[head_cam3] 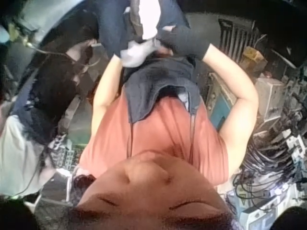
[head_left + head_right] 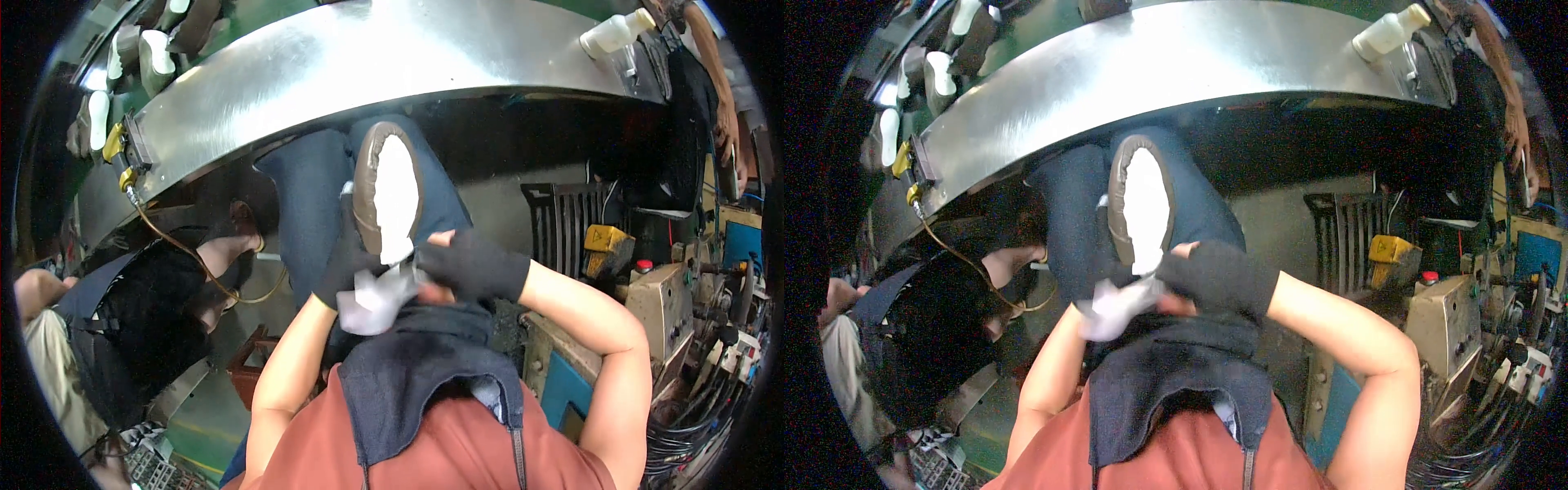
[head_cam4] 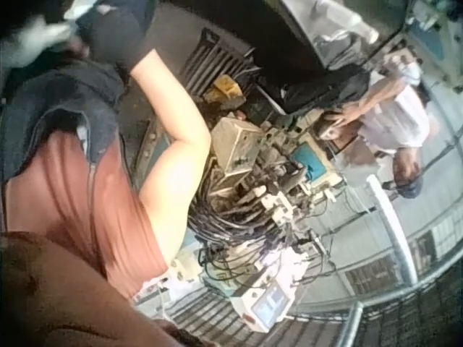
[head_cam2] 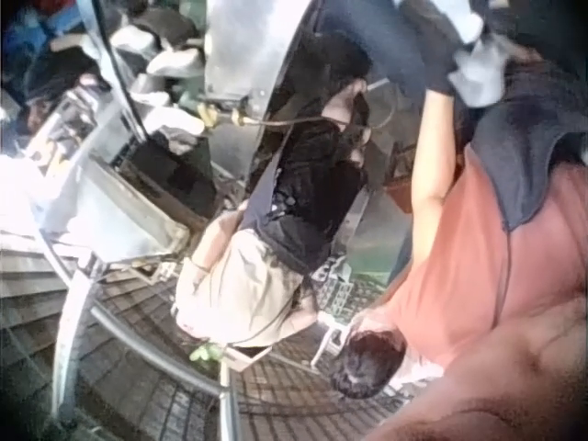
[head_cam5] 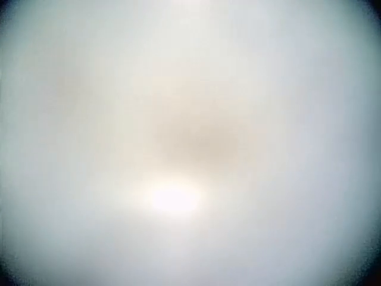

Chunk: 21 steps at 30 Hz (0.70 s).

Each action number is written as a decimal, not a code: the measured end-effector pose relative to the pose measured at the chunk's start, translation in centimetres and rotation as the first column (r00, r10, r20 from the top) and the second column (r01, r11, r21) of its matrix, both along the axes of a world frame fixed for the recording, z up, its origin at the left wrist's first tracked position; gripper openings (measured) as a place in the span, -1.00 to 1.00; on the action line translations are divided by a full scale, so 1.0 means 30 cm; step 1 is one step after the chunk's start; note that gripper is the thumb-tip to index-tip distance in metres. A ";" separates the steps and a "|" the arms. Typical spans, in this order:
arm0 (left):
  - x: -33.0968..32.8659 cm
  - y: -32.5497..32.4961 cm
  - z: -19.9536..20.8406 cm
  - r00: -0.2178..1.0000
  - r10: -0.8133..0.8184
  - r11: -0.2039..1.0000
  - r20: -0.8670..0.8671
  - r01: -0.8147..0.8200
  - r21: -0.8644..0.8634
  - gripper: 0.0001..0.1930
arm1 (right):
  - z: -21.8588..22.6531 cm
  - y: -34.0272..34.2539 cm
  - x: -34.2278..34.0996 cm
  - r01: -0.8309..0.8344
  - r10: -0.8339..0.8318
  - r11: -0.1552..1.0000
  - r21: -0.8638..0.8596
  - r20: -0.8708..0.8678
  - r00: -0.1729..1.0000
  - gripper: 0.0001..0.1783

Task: Using a specialized hand tool to pull and secure leather over a shoe last on an assembly line.

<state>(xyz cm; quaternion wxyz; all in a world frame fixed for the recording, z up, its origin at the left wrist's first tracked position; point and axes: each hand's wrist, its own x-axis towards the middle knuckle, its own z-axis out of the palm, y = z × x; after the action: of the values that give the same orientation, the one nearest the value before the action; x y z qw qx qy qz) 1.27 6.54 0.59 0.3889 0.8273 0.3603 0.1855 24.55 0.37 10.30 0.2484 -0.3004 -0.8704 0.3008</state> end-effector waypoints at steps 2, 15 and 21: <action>-0.007 0.018 -0.107 0.999 0.035 0.996 -0.026 -0.036 -0.080 0.38 | -0.050 0.013 0.015 0.370 -0.250 0.908 -0.195 0.457 0.854 -0.60; 0.050 -0.008 0.124 0.935 0.239 0.919 0.262 -0.130 -0.373 0.09 | -0.287 -0.324 -0.080 0.689 -0.948 0.229 -0.688 0.002 0.318 -0.60; 0.402 0.467 0.520 0.684 0.453 0.761 0.572 0.038 -0.647 -0.34 | -0.227 -0.284 -0.065 0.503 -0.929 0.153 -0.851 0.051 0.368 -0.61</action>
<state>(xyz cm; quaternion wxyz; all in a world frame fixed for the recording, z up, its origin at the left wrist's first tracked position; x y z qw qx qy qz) 13.34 20.56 16.19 0.7159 0.4706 0.3219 0.4030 22.59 -8.15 3.48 0.4260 -0.6769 -0.2831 0.5294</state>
